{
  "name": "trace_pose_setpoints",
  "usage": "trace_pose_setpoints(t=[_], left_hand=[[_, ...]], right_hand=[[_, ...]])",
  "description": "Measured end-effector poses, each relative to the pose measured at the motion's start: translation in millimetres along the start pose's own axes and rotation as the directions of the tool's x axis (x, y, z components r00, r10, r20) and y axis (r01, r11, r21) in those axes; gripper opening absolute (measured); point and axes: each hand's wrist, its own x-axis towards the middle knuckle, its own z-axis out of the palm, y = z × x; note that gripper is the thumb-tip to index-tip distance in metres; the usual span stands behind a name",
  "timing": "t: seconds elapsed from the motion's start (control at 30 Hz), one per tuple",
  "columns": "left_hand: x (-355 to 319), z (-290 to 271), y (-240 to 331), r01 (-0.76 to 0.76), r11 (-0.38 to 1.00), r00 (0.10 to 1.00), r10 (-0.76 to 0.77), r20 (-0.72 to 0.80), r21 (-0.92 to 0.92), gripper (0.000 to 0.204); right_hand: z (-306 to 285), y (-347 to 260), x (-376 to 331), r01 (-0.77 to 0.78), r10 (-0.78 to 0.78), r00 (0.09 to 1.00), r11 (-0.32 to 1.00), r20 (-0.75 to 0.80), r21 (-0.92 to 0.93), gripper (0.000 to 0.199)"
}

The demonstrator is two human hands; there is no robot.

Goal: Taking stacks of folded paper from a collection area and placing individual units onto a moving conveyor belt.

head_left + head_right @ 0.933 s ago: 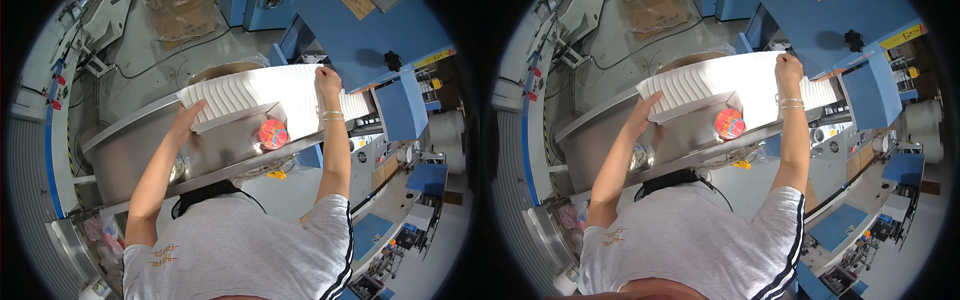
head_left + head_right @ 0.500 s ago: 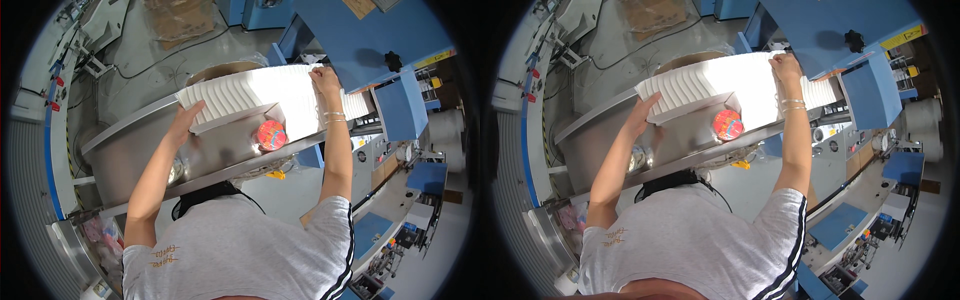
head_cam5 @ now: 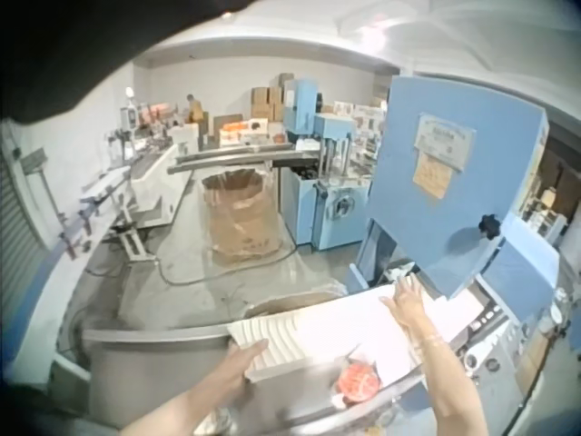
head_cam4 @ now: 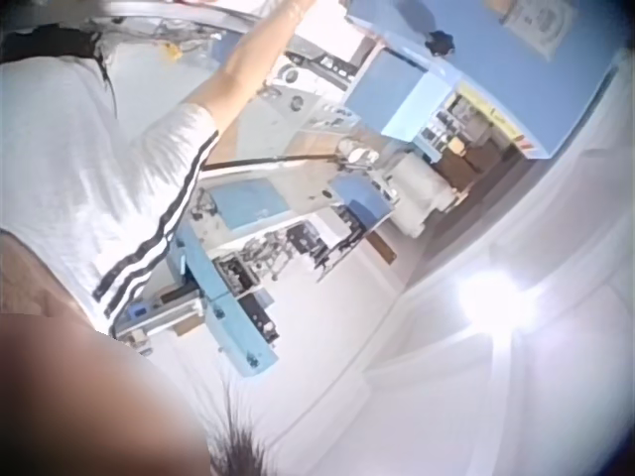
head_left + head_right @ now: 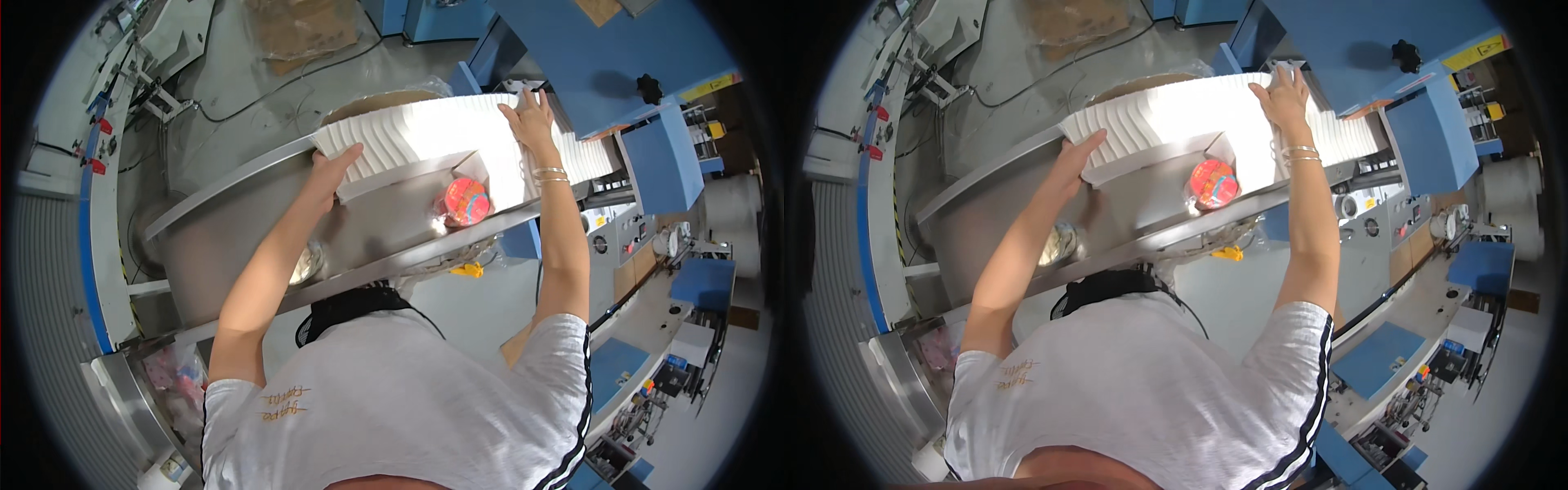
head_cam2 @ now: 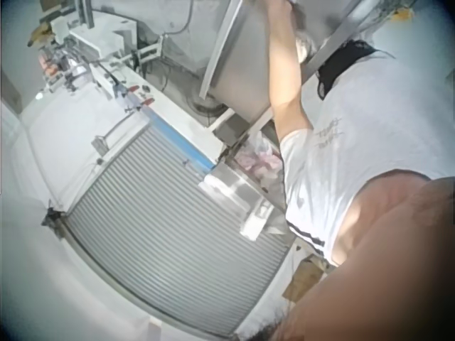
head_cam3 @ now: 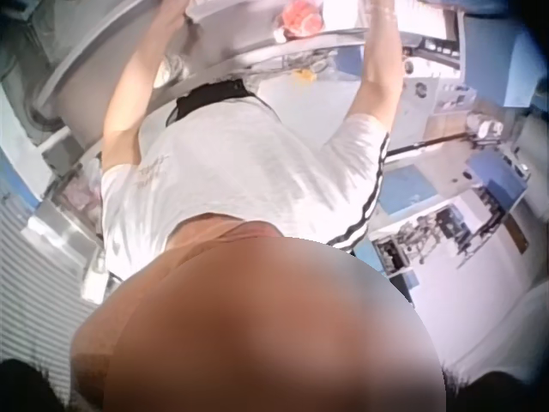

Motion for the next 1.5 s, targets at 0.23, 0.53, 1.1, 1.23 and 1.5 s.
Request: trace_pose_setpoints(t=[0.23, 0.53, 1.1, 1.23, 1.5], left_hand=[[-20, -81, 11, -0.031, 0.999, 0.996, 0.034, 0.082, -0.035, 0.071], [-81, -240, 42, 0.100, 0.978, 0.992, -0.113, 0.060, 0.184, 0.081], [-39, -222, 29, -0.055, 0.937, 0.969, -0.034, 0.245, 0.345, 0.092], [-48, -211, 33, 0.006, 0.927, 0.974, -0.090, 0.207, 0.375, 0.095], [-65, -220, 35, 0.026, 0.938, 0.986, -0.081, 0.146, 0.346, 0.091]], right_hand=[[2, -107, -10, 0.019, -0.032, 0.994, 0.993, -0.109, -0.118, 0.059], [-53, -293, -89, -0.266, 0.186, 0.908, 0.948, 0.375, 0.175, 0.067], [-60, -430, -229, -0.088, 0.047, 0.994, 0.876, 0.098, 0.474, 0.075], [-50, -420, -227, 0.012, -0.062, 0.996, 0.818, 0.068, 0.575, 0.077], [-118, -256, -98, 0.185, 0.086, 0.822, 0.894, -0.563, 0.408, 0.084]])
